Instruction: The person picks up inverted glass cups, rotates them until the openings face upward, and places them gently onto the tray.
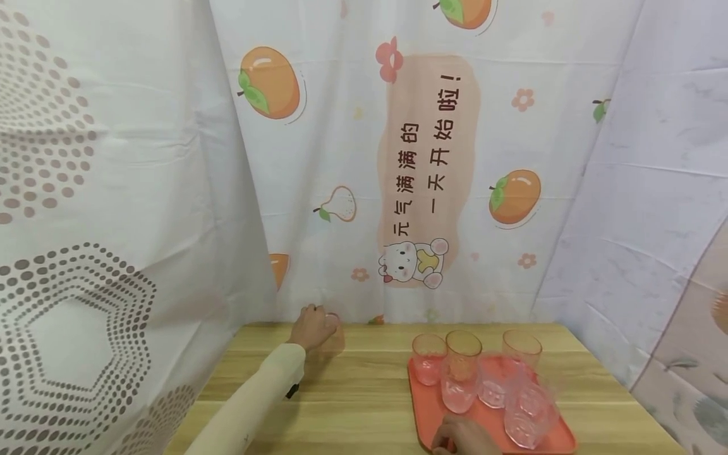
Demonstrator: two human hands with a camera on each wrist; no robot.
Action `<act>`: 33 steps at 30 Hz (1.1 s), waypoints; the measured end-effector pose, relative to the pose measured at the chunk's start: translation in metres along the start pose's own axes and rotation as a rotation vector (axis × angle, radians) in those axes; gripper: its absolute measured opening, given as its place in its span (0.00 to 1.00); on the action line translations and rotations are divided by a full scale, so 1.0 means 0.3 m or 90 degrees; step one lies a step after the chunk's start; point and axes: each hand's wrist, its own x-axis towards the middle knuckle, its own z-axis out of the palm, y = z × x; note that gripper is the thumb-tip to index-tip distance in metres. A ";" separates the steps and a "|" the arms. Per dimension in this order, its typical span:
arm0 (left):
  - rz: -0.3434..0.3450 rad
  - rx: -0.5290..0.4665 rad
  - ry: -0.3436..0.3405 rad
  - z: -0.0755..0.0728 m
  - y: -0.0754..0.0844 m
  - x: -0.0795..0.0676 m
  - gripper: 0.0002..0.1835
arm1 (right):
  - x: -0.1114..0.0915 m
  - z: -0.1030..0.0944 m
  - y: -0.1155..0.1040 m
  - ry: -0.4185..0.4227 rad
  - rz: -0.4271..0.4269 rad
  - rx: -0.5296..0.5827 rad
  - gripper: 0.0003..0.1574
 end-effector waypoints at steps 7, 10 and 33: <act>-0.022 -0.014 -0.025 0.007 -0.003 0.005 0.24 | 0.006 0.008 -0.005 -0.008 0.011 0.018 0.07; -0.010 -0.004 -0.029 0.016 -0.012 0.013 0.24 | 0.006 0.008 -0.005 -0.003 0.004 0.011 0.06; 0.026 -0.071 -0.061 0.006 -0.015 0.023 0.17 | 0.007 0.000 -0.007 -0.014 0.035 0.038 0.06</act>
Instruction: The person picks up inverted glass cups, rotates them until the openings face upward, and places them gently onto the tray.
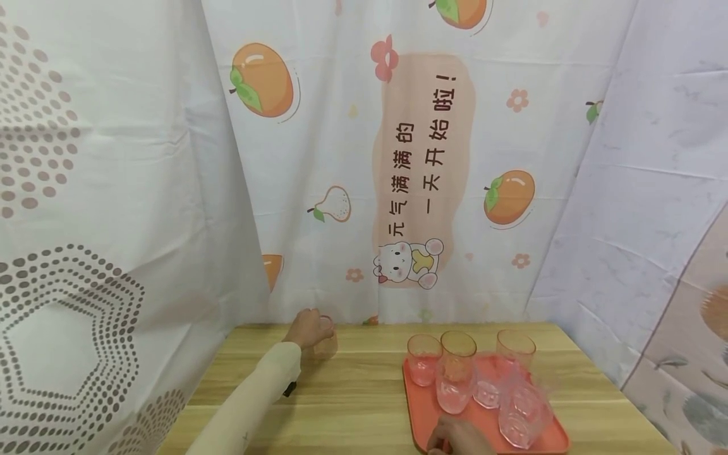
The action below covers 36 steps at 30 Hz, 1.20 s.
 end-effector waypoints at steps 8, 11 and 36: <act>0.005 -0.014 -0.007 -0.022 -0.013 -0.006 0.17 | -0.001 -0.006 -0.004 -0.008 0.020 0.032 0.06; 0.013 -0.003 -0.007 -0.029 -0.010 -0.016 0.13 | -0.003 -0.008 -0.003 -0.006 0.018 0.035 0.06; 0.096 0.082 -0.007 -0.053 0.057 -0.145 0.15 | -0.007 -0.003 -0.001 -0.020 0.025 0.028 0.07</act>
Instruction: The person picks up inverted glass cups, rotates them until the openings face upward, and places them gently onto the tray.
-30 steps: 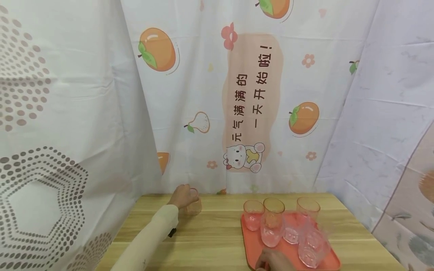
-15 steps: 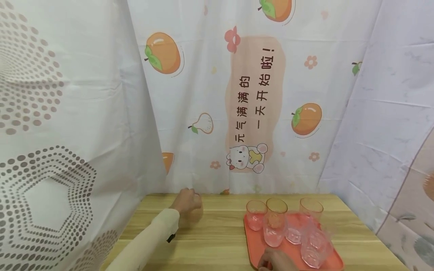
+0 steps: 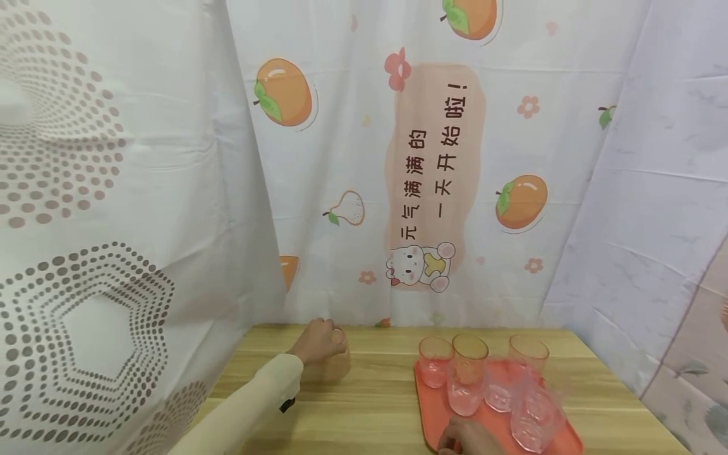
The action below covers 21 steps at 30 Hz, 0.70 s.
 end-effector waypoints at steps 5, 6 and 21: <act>-0.005 -0.003 0.001 -0.006 0.009 -0.021 0.14 | -0.001 -0.002 0.001 0.002 -0.016 -0.003 0.06; -0.008 -0.004 0.000 -0.007 0.011 -0.025 0.14 | -0.001 -0.002 0.000 0.003 -0.019 -0.004 0.06; 0.042 -0.112 -0.051 -0.027 0.068 -0.107 0.05 | -0.003 -0.004 -0.012 -0.019 0.000 0.010 0.05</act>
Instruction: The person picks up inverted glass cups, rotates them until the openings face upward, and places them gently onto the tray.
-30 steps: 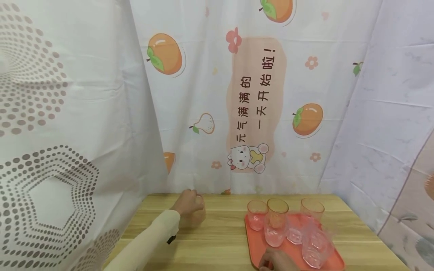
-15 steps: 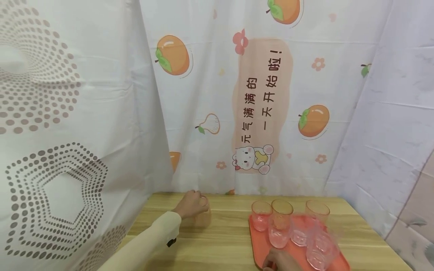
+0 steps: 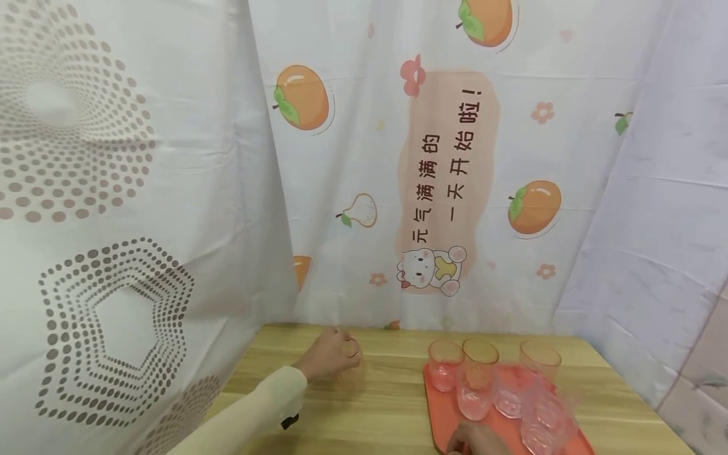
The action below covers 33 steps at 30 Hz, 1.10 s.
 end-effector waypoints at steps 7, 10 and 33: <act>-0.019 0.017 0.004 0.013 0.047 -0.026 0.07 | -0.011 -0.011 0.001 -0.021 0.028 0.025 0.04; 0.000 0.042 0.004 0.020 0.062 -0.037 0.05 | -0.012 -0.010 0.002 -0.026 0.019 0.026 0.04; -0.032 -0.028 -0.053 0.027 0.214 -0.114 0.28 | -0.004 -0.004 0.011 -0.024 0.000 0.039 0.05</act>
